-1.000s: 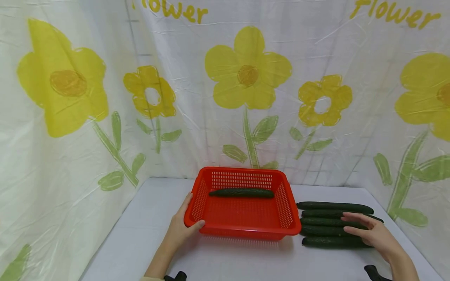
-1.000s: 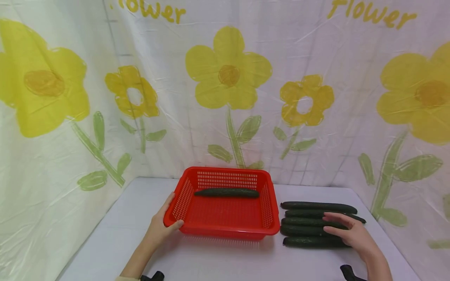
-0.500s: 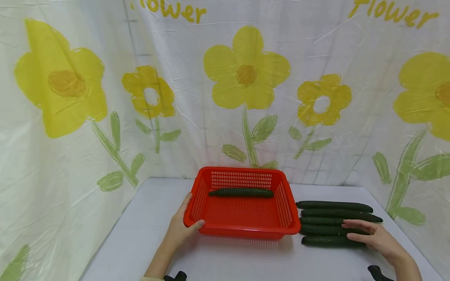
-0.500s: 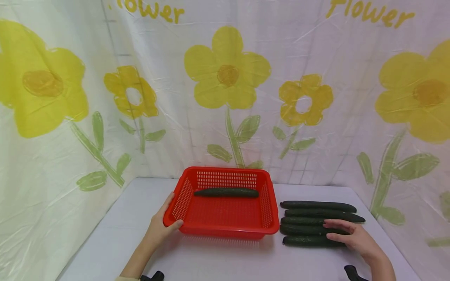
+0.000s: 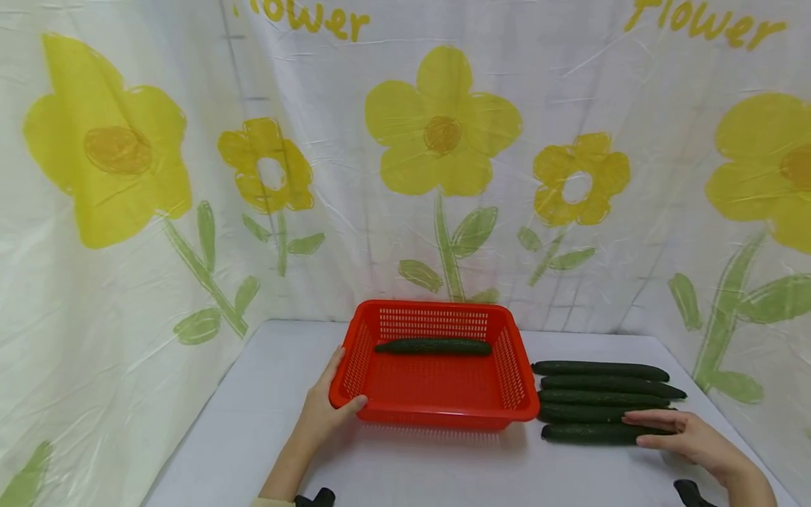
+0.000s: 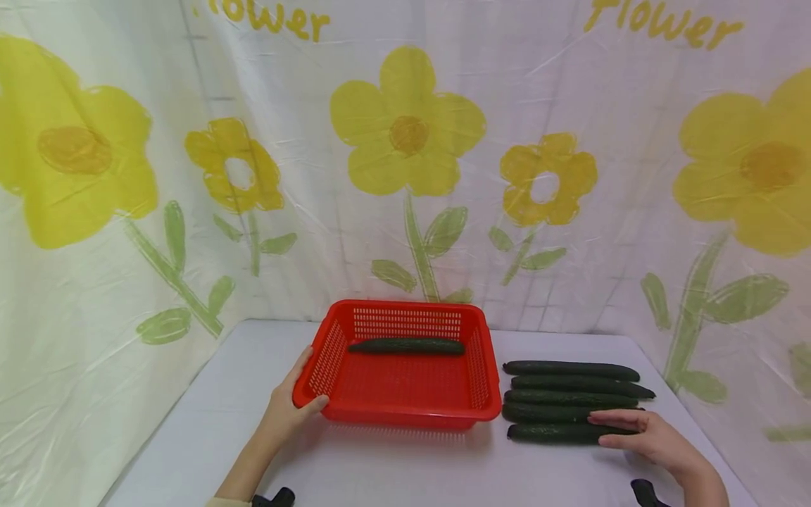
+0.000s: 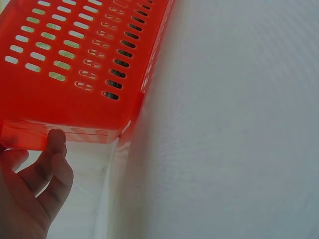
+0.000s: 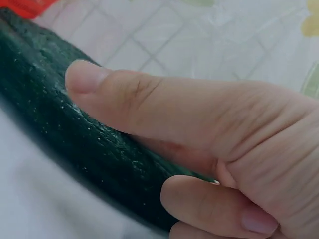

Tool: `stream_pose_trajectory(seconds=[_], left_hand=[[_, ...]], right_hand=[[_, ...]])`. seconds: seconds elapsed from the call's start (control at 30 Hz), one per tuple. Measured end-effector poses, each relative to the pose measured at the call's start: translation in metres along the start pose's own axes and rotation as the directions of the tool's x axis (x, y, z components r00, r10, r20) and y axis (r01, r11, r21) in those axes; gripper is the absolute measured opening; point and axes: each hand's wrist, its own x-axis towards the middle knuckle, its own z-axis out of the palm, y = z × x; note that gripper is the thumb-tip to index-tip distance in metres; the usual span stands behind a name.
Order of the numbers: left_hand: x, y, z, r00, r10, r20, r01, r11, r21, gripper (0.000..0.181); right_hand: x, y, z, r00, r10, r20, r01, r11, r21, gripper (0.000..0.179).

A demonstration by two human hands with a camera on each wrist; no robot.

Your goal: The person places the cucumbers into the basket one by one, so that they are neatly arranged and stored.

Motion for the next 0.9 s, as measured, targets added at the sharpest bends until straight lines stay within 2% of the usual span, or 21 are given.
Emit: stream_pose_trajectory(seconds=[0.2,0.3,0.4,0.5,0.63,0.73,0.8,0.9], left_hand=[[0.000,-0.001,-0.001,1.000,-0.003,-0.002,0.003,1.000,0.006,0.099],[0.000,-0.001,0.000,1.000,-0.004,-0.002,0.004,1.000,0.007,0.099],[0.000,-0.001,0.000,1.000,-0.006,-0.004,0.006,1.000,0.003,0.099],[0.001,-0.001,0.000,1.000,-0.008,-0.002,0.008,1.000,-0.002,0.099],[0.001,-0.001,0.001,1.000,-0.015,0.005,0.015,1.000,-0.004,0.100],[0.001,-0.001,0.001,1.000,-0.019,0.009,0.019,1.000,-0.005,0.100],[0.001,-0.001,0.001,1.000,-0.018,0.013,0.018,1.000,-0.006,0.099],[0.001,-0.001,0.000,1.000,-0.020,0.012,0.020,1.000,-0.005,0.098]], right_hand=[[0.005,-0.007,0.006,0.998,-0.051,-0.036,0.047,0.992,-0.119,0.040],[0.008,-0.010,0.006,0.993,-0.114,-0.005,0.111,0.975,-0.192,0.036],[0.010,-0.010,0.006,0.990,-0.137,0.028,0.140,0.957,-0.253,0.032],[0.009,-0.007,0.005,0.993,-0.104,0.049,0.112,0.969,-0.218,0.034],[0.006,0.000,0.007,0.994,-0.052,0.096,0.055,0.998,-0.035,0.032],[0.004,0.004,0.007,0.991,-0.031,0.132,0.024,0.998,0.057,0.031],[0.003,0.005,0.007,0.989,-0.039,0.146,0.028,0.997,0.075,0.031],[0.003,0.005,0.008,0.988,-0.058,0.142,0.053,0.998,0.038,0.033]])
